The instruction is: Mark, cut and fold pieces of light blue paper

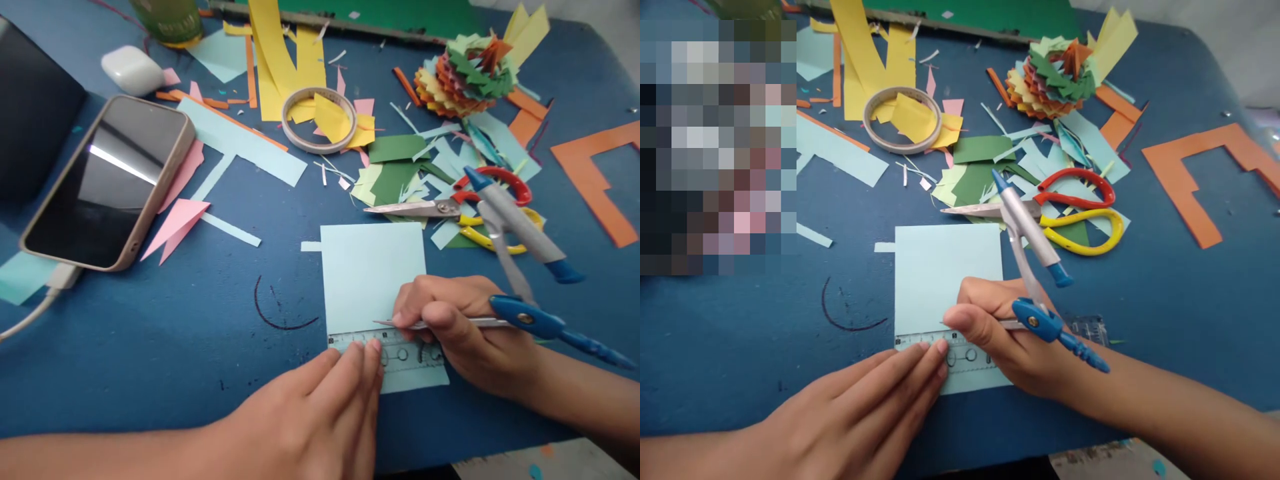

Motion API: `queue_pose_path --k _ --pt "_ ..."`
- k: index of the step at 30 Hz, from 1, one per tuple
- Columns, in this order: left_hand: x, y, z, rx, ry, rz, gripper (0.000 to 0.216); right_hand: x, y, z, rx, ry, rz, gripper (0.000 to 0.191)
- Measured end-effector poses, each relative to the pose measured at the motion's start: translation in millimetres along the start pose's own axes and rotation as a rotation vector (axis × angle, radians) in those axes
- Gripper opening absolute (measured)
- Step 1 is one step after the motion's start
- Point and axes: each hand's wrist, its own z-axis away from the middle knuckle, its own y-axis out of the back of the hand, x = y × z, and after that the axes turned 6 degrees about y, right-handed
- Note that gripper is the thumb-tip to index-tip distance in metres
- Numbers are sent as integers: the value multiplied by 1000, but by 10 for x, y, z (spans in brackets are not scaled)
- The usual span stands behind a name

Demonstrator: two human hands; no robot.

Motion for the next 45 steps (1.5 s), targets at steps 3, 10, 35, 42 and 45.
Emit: queue_pose_path --k 3,10,35,42,45 --pt "-13 5 -3 5 2 29 27 -4 9 -4 -30 1 -2 45" --pt "-12 -12 14 -14 -12 26 29 -38 27 -40 -42 16 107 48" --pt "-1 16 -4 -29 -23 24 33 -95 71 -45 -125 61 372 58" --pt "8 29 -12 -18 5 15 30 -82 43 -51 -60 94 376 56" --pt "12 2 -6 5 8 15 29 -69 44 -58 -56 118 364 55"
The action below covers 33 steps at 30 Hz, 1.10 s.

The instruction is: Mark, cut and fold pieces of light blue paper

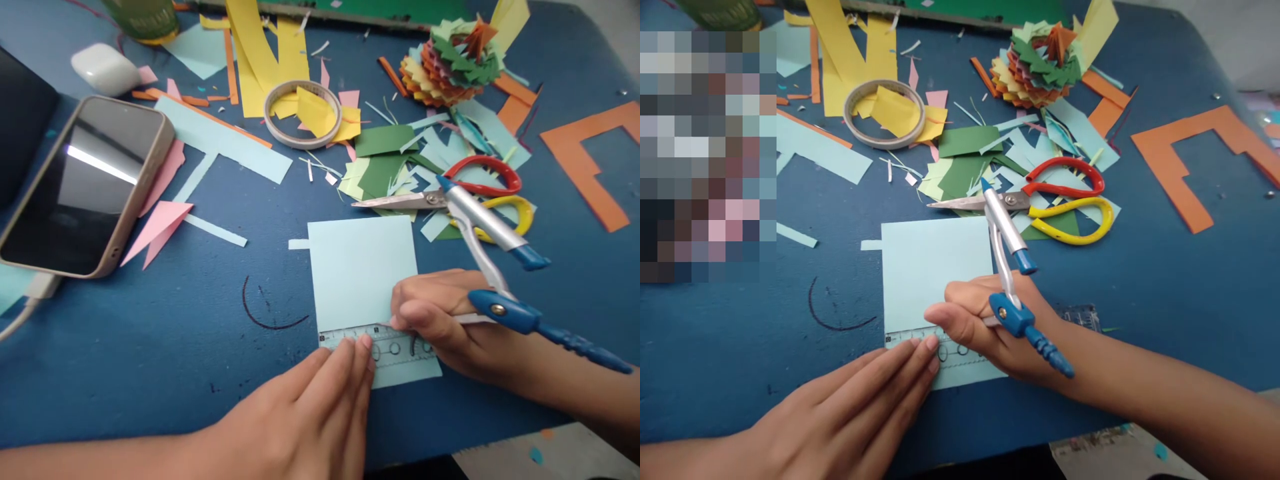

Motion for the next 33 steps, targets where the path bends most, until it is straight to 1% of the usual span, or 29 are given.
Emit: queue_pose_path --k 4,9,14,16,20,23,26,30,31,32,33 --pt "9 -37 11 20 3 -5 27 0 2 -2 11 20 -1 53" --pt "9 -44 9 53 4 -13 27 -10 -9 2 17 9 2 52" --pt "8 -37 1 42 1 -16 27 -46 23 -5 -8 25 54 51" --pt "14 -49 6 41 -1 -15 28 -69 40 -16 -29 51 91 50" --pt "32 -95 29 81 3 -12 28 -89 15 -45 -65 129 114 51" --pt "46 -113 38 103 -2 -10 28 -70 -36 -51 -15 115 71 52" --pt "78 -123 24 115 -20 -40 28 -58 -49 -37 52 56 -23 51" --pt "156 -134 -6 178 65 -103 31 -116 -10 -35 227 -73 -239 47" --pt "173 -132 -7 180 87 -107 33 -142 -6 -46 240 -81 -264 47" --pt "187 -126 -5 173 98 -109 36 -169 -10 -62 216 -81 -270 46" --pt "196 -118 3 159 101 -112 41 -192 -22 -84 160 -76 -264 46"
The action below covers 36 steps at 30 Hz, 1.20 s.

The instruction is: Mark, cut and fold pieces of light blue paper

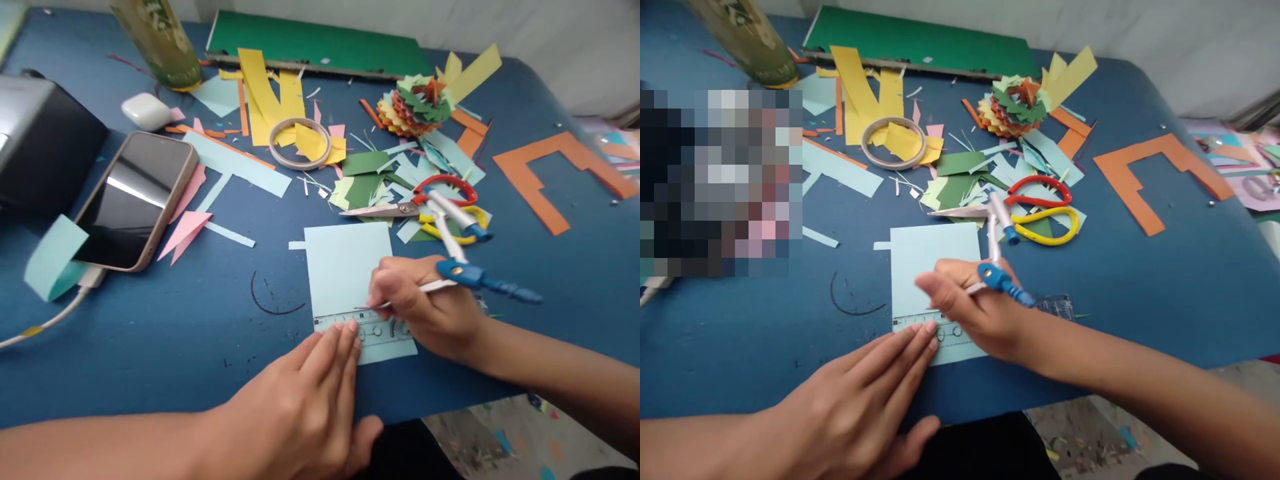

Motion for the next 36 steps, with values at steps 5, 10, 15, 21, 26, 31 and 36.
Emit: queue_pose_path --k 5,10,15,21,26,31,36 --pt "-8 43 68 -124 -97 -93 61 -18 -145 -93 -218 -38 17 45" --pt "-6 44 98 -158 -180 -185 42 -25 -194 -130 -236 -16 76 42" --pt "31 75 86 -208 -125 -169 43 -54 -195 -144 -279 -10 86 40" --pt "44 98 85 -240 -107 -142 42 -49 -191 -130 -277 6 85 41" --pt "22 69 95 -184 -128 -126 42 -27 -206 -96 -270 20 84 40" --pt "19 85 87 -241 -100 -104 42 -25 -186 -61 -216 22 131 41" --pt "24 107 79 -263 -102 -94 43 8 -98 -1 -178 31 188 39"
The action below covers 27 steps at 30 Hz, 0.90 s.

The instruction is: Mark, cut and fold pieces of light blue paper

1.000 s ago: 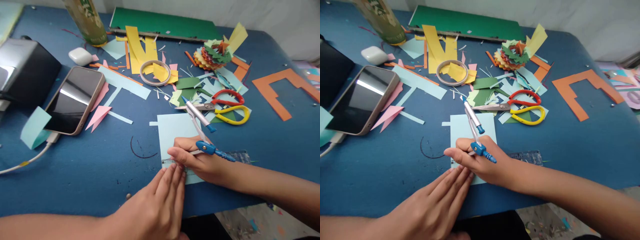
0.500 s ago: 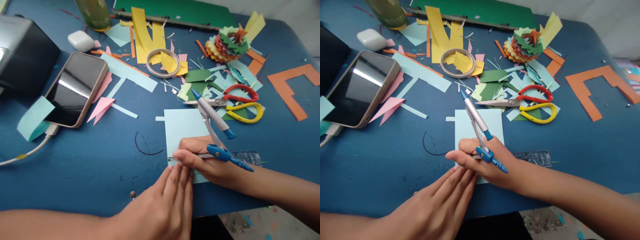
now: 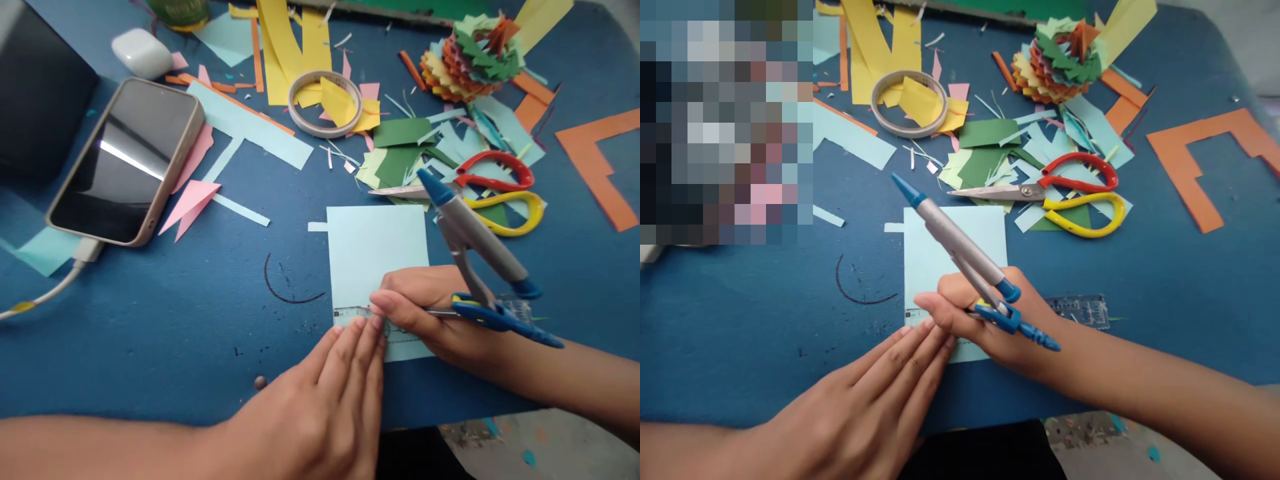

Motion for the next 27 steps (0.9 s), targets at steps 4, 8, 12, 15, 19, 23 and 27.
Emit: queue_pose_path --k 4,8,12,15,19,23,27 --pt "2 2 2 6 10 4 43 55 54 55 12 26 64 40" --pt "12 11 -6 1 38 19 41 93 105 106 28 21 87 40" --pt "20 10 -9 -5 52 28 42 127 142 146 27 -9 135 42" --pt "22 -11 -3 29 68 25 43 151 152 164 27 -10 165 46" --pt "21 -40 8 61 73 28 46 164 147 174 52 16 181 48" --pt "32 -54 12 63 79 41 45 169 146 158 64 2 129 49" --pt "29 -40 -14 86 97 70 44 210 218 153 115 -61 -211 44"
